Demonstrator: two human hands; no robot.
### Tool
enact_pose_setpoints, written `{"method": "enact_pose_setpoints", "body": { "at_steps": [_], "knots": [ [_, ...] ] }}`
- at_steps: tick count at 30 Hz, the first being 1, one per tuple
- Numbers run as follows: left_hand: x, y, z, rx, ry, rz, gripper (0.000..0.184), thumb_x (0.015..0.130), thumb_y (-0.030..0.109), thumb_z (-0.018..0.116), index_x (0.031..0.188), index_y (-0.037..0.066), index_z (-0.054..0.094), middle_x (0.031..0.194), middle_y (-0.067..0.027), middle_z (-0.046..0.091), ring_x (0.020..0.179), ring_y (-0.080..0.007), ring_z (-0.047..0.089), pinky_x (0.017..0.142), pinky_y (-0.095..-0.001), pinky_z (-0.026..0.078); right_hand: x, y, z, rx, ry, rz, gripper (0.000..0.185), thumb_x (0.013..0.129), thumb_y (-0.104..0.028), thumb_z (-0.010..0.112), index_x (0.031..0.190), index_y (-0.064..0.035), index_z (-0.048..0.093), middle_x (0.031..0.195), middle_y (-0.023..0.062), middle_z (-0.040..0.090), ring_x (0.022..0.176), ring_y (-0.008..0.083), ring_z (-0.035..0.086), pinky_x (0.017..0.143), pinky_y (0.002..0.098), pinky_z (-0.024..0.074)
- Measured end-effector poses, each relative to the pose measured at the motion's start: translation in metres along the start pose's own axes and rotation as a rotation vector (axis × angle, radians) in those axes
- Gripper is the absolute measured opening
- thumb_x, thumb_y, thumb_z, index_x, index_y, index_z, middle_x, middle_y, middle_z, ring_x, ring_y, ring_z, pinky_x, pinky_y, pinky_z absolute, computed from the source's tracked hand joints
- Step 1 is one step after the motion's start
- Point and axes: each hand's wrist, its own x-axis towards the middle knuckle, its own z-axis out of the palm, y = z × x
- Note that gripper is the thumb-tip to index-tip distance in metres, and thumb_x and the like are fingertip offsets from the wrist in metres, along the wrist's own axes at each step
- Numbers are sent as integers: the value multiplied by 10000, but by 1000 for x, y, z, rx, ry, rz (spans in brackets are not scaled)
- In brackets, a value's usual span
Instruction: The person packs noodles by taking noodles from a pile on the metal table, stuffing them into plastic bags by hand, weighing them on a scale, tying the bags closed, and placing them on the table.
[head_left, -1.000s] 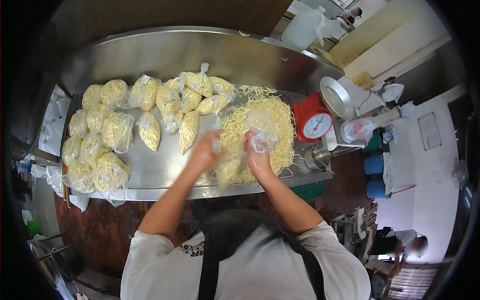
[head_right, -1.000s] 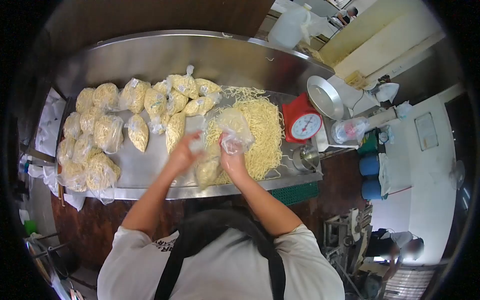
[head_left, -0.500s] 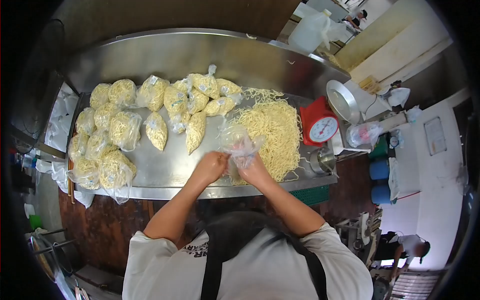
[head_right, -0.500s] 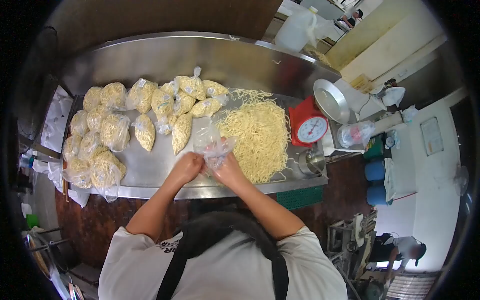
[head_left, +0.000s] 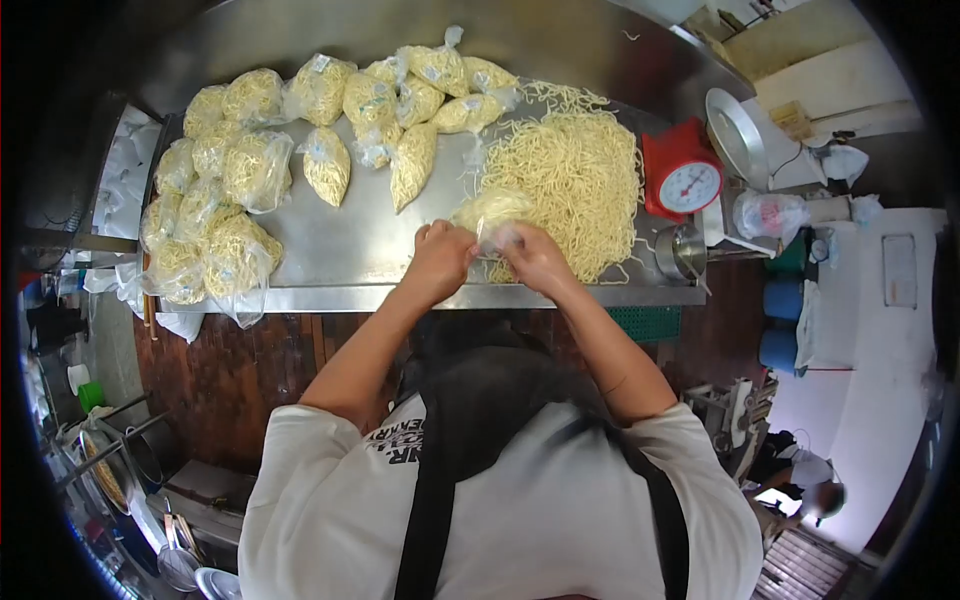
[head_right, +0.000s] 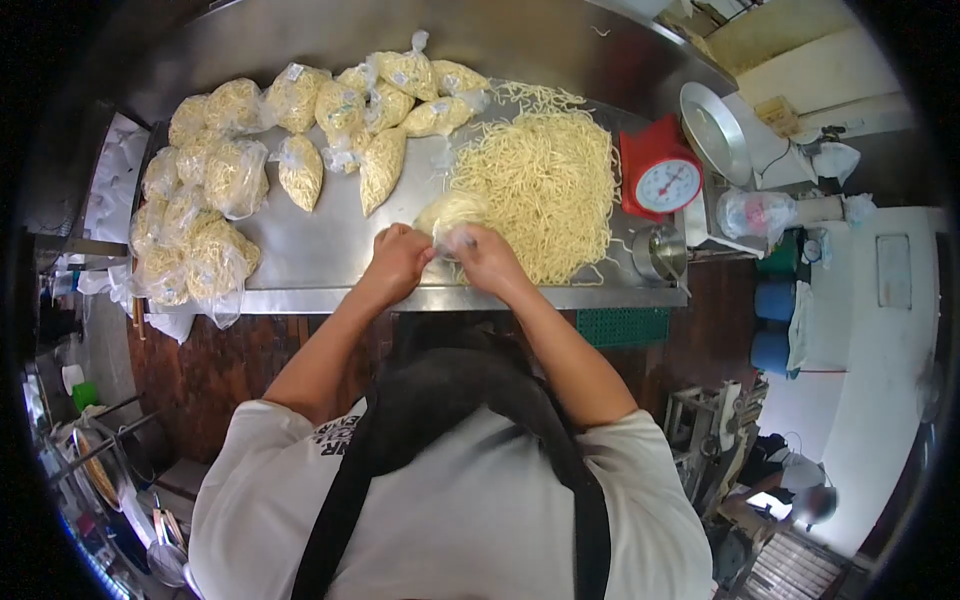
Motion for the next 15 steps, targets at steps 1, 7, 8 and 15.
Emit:
{"method": "enact_pose_setpoints", "body": {
  "at_steps": [1, 7, 8, 15],
  "knots": [
    [1, -4, 2, 68, -7, 23, 105, 905, 139, 559, 934, 72, 634, 947, -115, 627, 1053, -327, 526, 948, -556, 352, 13, 6, 8, -178, 140, -223, 177, 900, -101, 601, 1058, -24, 620, 878, 121, 656, 807, 283, 643, 699, 389, 500],
    [5, -40, 49, 57, -96, -20, 187, 835, 29, 547, 973, 89, 658, 991, -107, 613, 1035, -335, 529, 912, -513, 394, 50, 58, 63, -217, 453, -242, 126, 824, -20, 643, 946, 3, 663, 878, 176, 648, 798, 311, 650, 717, 385, 533],
    [2, -43, 56, 13, -90, -59, 216, 823, -5, 531, 971, 83, 661, 997, -125, 611, 1029, -350, 530, 895, -490, 407, 50, 65, 71, -128, 436, -90, 123, 829, -21, 645, 945, 13, 669, 891, 172, 657, 811, 303, 659, 734, 378, 545],
    [-7, -56, 92, -140, 128, -164, 304, 786, -59, 523, 1037, 42, 660, 987, -209, 594, 986, -406, 525, 869, -470, 431, 45, 105, 78, -124, 276, -322, 198, 813, 60, 647, 1010, 43, 647, 901, 140, 637, 881, 262, 659, 789, 323, 562]
  ]
}}
